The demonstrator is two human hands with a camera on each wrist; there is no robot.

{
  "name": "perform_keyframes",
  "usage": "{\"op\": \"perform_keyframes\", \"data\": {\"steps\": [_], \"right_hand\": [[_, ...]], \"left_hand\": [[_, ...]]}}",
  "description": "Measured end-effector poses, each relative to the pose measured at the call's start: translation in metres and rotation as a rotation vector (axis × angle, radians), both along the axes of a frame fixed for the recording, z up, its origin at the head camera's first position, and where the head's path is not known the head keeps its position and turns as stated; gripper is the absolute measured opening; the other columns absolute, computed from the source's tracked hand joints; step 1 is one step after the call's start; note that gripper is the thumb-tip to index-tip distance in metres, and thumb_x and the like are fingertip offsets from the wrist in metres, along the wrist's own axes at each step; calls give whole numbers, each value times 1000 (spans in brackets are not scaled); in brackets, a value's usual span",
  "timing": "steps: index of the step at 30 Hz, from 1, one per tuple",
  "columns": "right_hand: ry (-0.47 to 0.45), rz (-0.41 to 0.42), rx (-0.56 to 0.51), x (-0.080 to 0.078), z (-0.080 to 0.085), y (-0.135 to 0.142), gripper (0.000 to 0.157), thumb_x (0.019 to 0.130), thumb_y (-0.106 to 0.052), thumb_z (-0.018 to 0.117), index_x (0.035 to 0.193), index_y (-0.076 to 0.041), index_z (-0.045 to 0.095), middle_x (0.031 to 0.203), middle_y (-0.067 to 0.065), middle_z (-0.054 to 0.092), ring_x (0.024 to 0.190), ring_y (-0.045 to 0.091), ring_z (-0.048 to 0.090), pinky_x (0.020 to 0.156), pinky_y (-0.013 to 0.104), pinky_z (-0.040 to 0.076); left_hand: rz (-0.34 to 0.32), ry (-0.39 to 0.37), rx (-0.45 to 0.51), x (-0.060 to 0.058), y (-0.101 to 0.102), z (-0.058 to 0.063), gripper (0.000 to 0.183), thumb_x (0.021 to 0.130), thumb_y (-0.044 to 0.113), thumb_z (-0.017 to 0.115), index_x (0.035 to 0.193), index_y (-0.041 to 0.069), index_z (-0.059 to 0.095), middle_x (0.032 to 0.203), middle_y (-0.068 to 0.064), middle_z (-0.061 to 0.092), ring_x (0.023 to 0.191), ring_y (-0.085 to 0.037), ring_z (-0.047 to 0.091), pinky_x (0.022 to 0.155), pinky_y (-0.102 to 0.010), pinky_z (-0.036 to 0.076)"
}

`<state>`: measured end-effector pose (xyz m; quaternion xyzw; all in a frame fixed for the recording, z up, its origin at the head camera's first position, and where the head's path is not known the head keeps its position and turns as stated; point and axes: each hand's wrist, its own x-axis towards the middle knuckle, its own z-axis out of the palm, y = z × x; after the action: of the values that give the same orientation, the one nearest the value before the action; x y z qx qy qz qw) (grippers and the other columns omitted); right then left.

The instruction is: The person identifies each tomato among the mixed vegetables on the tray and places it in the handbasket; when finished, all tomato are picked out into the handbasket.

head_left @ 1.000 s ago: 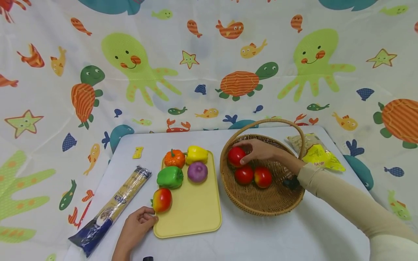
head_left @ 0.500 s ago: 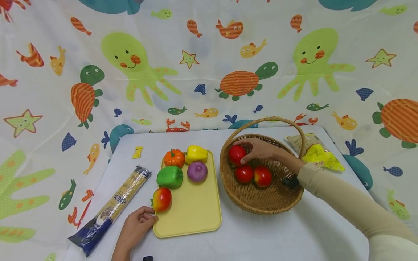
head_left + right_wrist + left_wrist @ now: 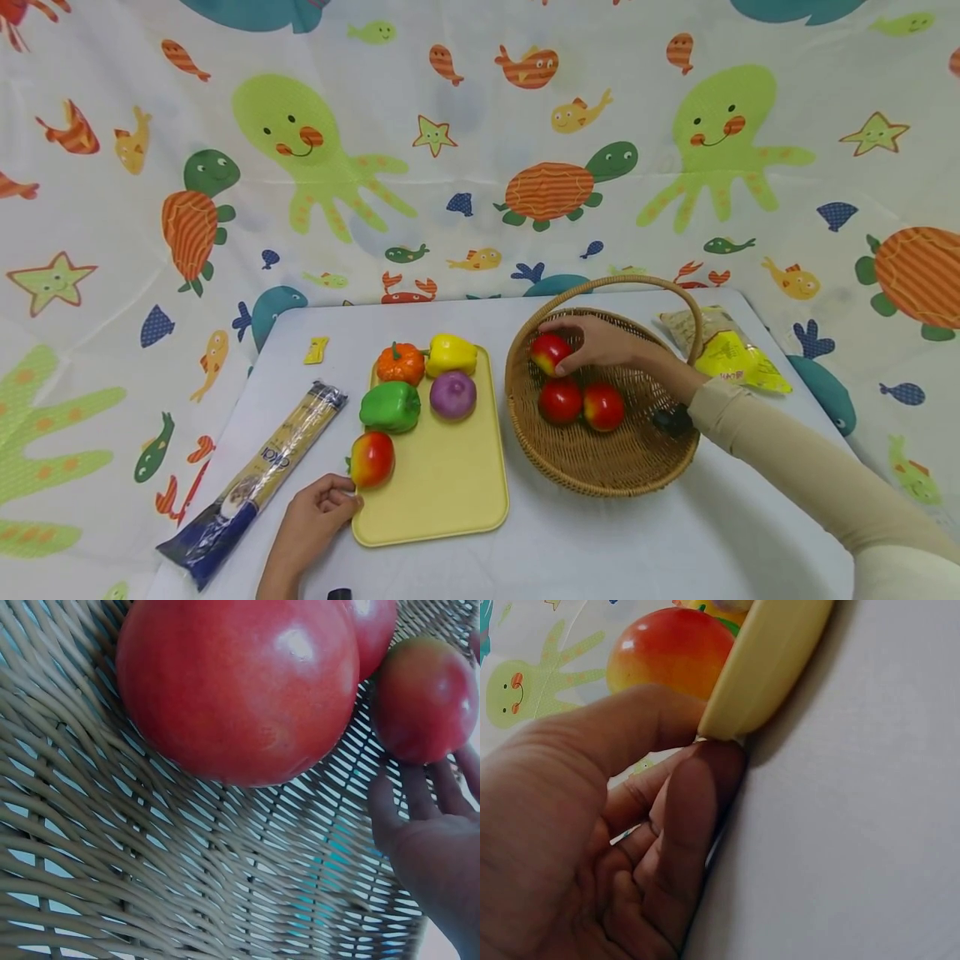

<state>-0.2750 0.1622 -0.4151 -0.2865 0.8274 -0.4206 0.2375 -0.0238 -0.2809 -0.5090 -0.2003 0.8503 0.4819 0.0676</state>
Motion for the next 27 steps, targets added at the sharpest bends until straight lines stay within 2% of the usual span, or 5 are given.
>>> {"op": "perform_keyframes", "data": {"steps": [10, 17, 25, 27], "right_hand": [[21, -20, -34, 0, 5, 3, 69, 77, -21, 85, 139, -18, 55, 136, -1, 55, 121, 24, 48, 103, 46, 37], [-5, -18, -59, -1, 4, 6, 68, 80, -12, 82, 141, -9, 53, 137, 8, 55, 118, 28, 51, 102, 46, 39], [-23, 11, -95, -2, 0, 10, 71, 80, -15, 83, 141, -1, 50, 137, 15, 54, 115, 30, 55, 93, 40, 47], [-12, 13, -90, -2, 0, 10, 69, 81, -15, 82, 141, -2, 51, 137, 15, 54, 119, 30, 53, 98, 43, 44]], "left_hand": [[-3, 0, -2, 1, 0, 0, 28, 83, 17, 78, 105, 2, 68, 78, -5, 63, 64, -18, 55, 58, -26, 46], [-1, -7, -3, 1, 1, 1, 28, 83, 17, 77, 105, 2, 68, 78, -5, 63, 65, -18, 55, 57, -26, 45], [1, -7, 0, 1, 1, 2, 29, 83, 17, 78, 105, 2, 67, 78, -5, 63, 65, -19, 55, 57, -26, 46], [-1, -6, 0, 1, 1, 3, 29, 83, 17, 78, 105, 2, 67, 78, -5, 63, 65, -19, 55, 58, -26, 46]]}}
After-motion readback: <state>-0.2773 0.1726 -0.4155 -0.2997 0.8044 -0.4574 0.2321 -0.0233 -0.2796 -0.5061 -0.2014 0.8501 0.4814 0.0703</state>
